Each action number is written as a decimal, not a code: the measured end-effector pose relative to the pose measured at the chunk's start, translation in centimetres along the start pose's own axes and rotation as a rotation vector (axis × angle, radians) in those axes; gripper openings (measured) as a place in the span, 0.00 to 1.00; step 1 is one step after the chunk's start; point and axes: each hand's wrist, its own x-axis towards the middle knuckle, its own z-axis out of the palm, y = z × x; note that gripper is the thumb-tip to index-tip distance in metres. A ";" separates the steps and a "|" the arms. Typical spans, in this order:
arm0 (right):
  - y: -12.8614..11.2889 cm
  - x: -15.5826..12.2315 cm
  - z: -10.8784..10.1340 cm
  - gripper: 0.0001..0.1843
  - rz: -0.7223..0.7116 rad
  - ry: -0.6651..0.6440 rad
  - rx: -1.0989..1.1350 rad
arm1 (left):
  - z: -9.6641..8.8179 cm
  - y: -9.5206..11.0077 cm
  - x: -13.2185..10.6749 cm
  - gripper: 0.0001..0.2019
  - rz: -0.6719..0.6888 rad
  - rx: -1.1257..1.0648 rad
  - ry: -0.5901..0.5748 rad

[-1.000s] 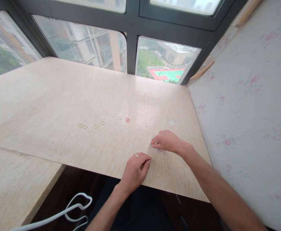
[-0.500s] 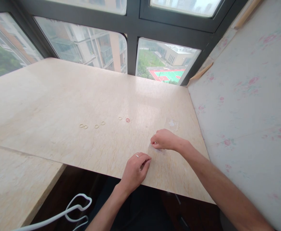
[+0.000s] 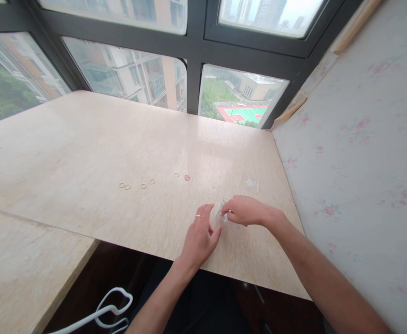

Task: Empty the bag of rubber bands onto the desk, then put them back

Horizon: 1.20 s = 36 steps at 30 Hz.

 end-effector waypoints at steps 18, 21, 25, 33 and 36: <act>-0.1 -0.5 1.0 0.07 0.008 -0.038 0.158 | 1.1 -0.3 4.0 0.32 0.145 0.261 -0.198; -0.1 -0.7 1.0 0.05 0.023 -0.004 0.174 | 1.2 -0.5 3.9 0.32 0.128 0.233 -0.183; 0.0 -0.9 0.9 0.04 0.040 -0.032 0.232 | 1.1 -0.7 3.9 0.34 0.109 0.198 -0.175; 0.8 -1.7 1.1 0.05 0.075 -0.008 0.466 | 0.9 -0.8 3.8 0.37 0.107 0.181 -0.180; 1.1 -1.9 1.1 0.06 0.112 0.124 0.543 | 0.8 -0.9 3.7 0.39 0.116 0.167 -0.186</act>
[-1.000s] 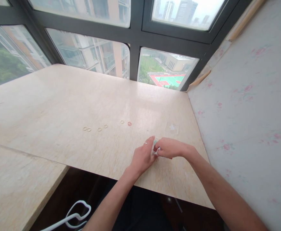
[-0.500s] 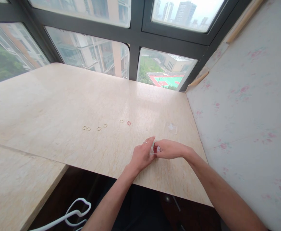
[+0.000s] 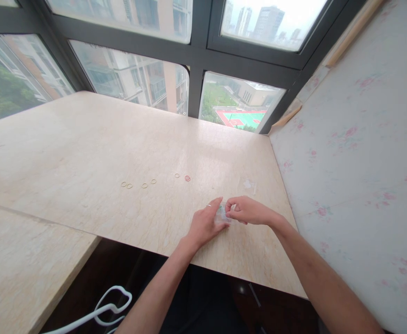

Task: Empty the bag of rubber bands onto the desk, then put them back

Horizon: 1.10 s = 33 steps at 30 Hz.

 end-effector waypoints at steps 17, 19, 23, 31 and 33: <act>0.4 -1.2 0.6 0.12 -0.038 0.422 -0.144 | -3.6 -0.9 -3.4 0.36 -0.114 -0.453 0.062; 1.0 -2.4 1.4 0.13 -0.003 0.452 -0.047 | -5.2 -1.4 -4.0 0.32 -0.118 -0.418 0.134; 2.3 -4.4 5.0 0.17 0.002 0.543 0.161 | -9.7 -3.6 -4.6 0.24 -0.191 -0.261 0.366; 1.2 -4.9 13.0 0.19 -0.034 0.500 0.355 | -17.5 -11.3 -4.2 0.20 -0.318 0.525 0.547; 0.4 -4.6 13.7 0.18 -0.070 0.440 0.344 | -18.3 -12.6 -4.4 0.23 -0.383 0.636 0.484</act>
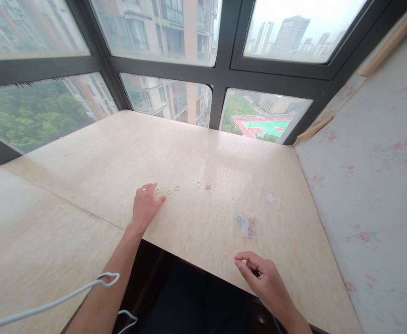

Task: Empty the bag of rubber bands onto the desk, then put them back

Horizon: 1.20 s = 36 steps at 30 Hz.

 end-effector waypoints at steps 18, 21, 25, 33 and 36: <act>-6.8 11.6 -5.8 0.15 -0.185 0.281 0.008 | 2.5 2.0 0.5 0.16 0.052 -0.343 -0.120; -7.2 14.2 -5.4 0.12 -0.261 0.192 -0.197 | 2.7 2.6 0.7 0.14 0.083 -0.403 -0.141; -7.1 18.2 -4.1 0.11 -0.285 0.022 -0.467 | 2.7 2.5 0.9 0.16 0.116 -0.463 -0.123; -6.8 23.8 -1.4 0.13 -0.306 -0.172 -0.723 | 2.5 1.5 2.3 0.15 0.099 -0.431 -0.259; -6.7 24.7 -0.7 0.10 -0.291 -0.215 -0.753 | 2.2 2.0 2.7 0.12 0.116 -0.366 -0.333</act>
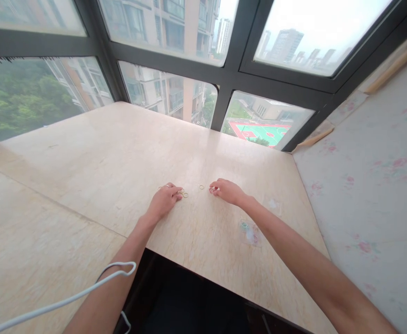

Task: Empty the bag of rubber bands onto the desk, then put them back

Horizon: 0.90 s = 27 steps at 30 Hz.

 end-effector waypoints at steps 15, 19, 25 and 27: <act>0.6 1.2 0.6 0.02 -0.009 -0.031 0.100 | 0.0 1.2 0.8 0.04 -0.081 0.140 -0.074; 0.8 1.1 0.6 0.03 -0.010 -0.041 0.144 | 0.1 1.6 0.5 0.05 -0.072 0.164 -0.065; 1.2 0.3 0.4 0.02 -0.007 -0.032 0.223 | 0.3 2.5 -0.7 0.04 -0.067 0.126 -0.037; 1.4 0.1 0.4 0.04 0.009 -0.054 0.266 | 0.6 3.1 -1.0 0.07 -0.051 0.088 -0.008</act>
